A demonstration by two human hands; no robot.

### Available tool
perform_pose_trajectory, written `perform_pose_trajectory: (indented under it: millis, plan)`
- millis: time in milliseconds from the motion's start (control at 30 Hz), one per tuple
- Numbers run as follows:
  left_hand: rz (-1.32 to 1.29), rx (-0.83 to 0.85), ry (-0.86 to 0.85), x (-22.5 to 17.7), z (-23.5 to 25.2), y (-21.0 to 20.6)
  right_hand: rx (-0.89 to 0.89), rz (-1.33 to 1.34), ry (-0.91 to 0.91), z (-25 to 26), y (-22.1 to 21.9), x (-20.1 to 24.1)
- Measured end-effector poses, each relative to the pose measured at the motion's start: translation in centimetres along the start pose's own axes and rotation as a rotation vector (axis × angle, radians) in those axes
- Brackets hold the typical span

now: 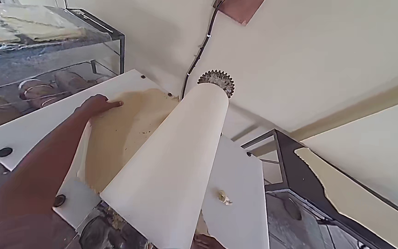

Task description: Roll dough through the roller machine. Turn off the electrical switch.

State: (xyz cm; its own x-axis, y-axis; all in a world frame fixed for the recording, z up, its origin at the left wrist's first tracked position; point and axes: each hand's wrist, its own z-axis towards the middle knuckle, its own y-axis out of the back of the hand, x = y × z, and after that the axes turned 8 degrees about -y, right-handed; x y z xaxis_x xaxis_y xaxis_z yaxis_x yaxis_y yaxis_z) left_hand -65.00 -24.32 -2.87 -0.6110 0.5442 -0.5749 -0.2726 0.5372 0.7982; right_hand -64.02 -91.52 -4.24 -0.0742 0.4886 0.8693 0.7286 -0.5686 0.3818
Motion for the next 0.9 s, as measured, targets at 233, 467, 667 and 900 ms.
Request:
perform_pose_trajectory:
  millis: [233,467,667,900]
  plan:
    - [-0.118,-0.147,-0.106,4.2,-13.4,0.0,-0.003,-0.173,0.17,0.4,0.8,-1.4]
    - [-0.475,-0.705,-0.071,3.1,-36.3,-7.4,0.005,-0.374,0.477,1.9,-2.5,2.3]
    - [-0.855,-0.865,0.26,-5.3,-51.7,-19.0,0.136,-0.21,0.638,3.2,-6.8,3.9]
    - [-0.523,-0.488,-0.049,-11.5,-50.5,-20.2,0.249,-0.349,0.597,3.4,-8.2,6.8]
